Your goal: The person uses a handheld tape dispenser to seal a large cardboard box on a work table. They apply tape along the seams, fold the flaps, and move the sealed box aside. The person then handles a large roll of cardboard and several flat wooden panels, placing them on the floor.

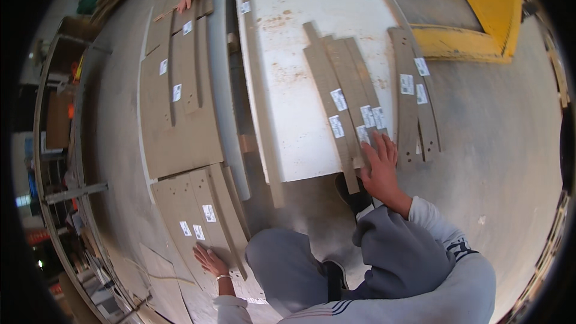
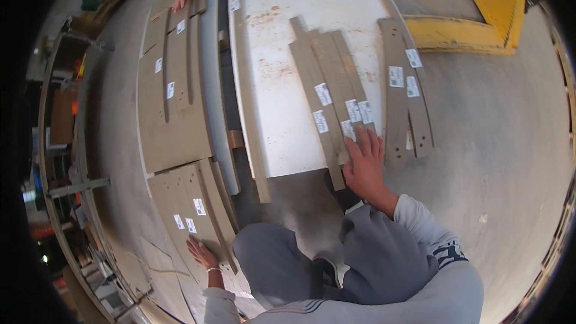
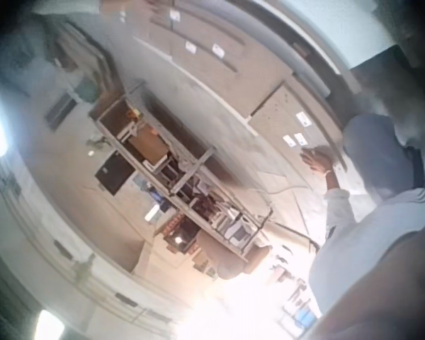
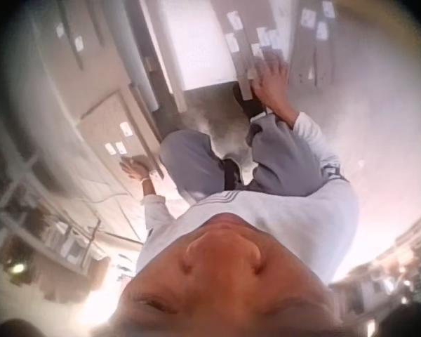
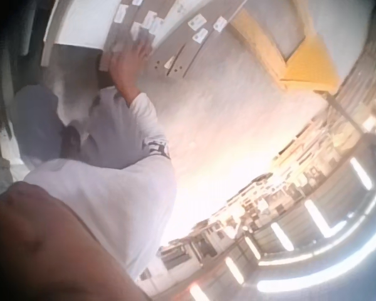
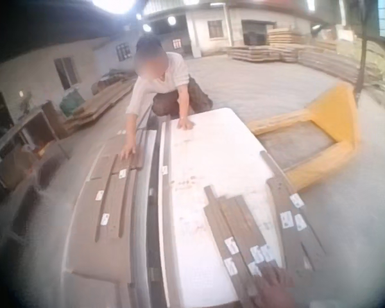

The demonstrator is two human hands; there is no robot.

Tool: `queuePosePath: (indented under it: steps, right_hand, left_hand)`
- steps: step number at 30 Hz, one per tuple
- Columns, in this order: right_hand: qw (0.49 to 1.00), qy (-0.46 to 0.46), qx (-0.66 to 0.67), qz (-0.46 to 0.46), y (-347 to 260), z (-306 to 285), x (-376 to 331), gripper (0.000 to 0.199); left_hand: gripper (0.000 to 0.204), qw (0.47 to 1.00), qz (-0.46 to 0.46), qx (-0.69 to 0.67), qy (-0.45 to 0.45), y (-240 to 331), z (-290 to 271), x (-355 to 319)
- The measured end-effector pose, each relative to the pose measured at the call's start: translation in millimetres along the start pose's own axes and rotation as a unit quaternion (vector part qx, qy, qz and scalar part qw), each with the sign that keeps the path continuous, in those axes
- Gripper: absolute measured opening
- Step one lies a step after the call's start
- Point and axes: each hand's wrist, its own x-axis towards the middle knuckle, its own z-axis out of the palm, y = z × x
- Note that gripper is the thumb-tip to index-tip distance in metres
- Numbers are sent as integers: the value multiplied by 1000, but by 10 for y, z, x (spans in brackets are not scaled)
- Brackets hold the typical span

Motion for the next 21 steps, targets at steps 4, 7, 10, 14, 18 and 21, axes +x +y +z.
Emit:
queuePosePath:
  steps: [4, 7, 10, 14, 18, 21]
  right_hand:
    - [995, 38, -56, 67, 132, 19, -78, 62]
    - [988, 87, -81, 103, 449, 24, -5, 64]
    - [964, 109, -118, 211, 771, -159, 243, 67]
    - [941, 18, -137, 310, 761, -367, 548, 71]
    - [952, 57, 112, 280, 951, -404, 545, 79]
    - [561, -118, 783, 242, 921, -633, 560, 84]
  left_hand:
    - [68, 997, -11, 65, 31, 259, 148, -214]
    - [68, 994, -25, 92, 56, 363, 153, -244]
    - [65, 994, -37, 81, 64, 316, 164, -186]
    - [67, 994, -26, 87, 54, 472, 18, -178]
    - [76, 977, 158, -50, 137, 977, -276, -106]
    - [59, 942, 197, -270, -7, 1940, -516, -192]
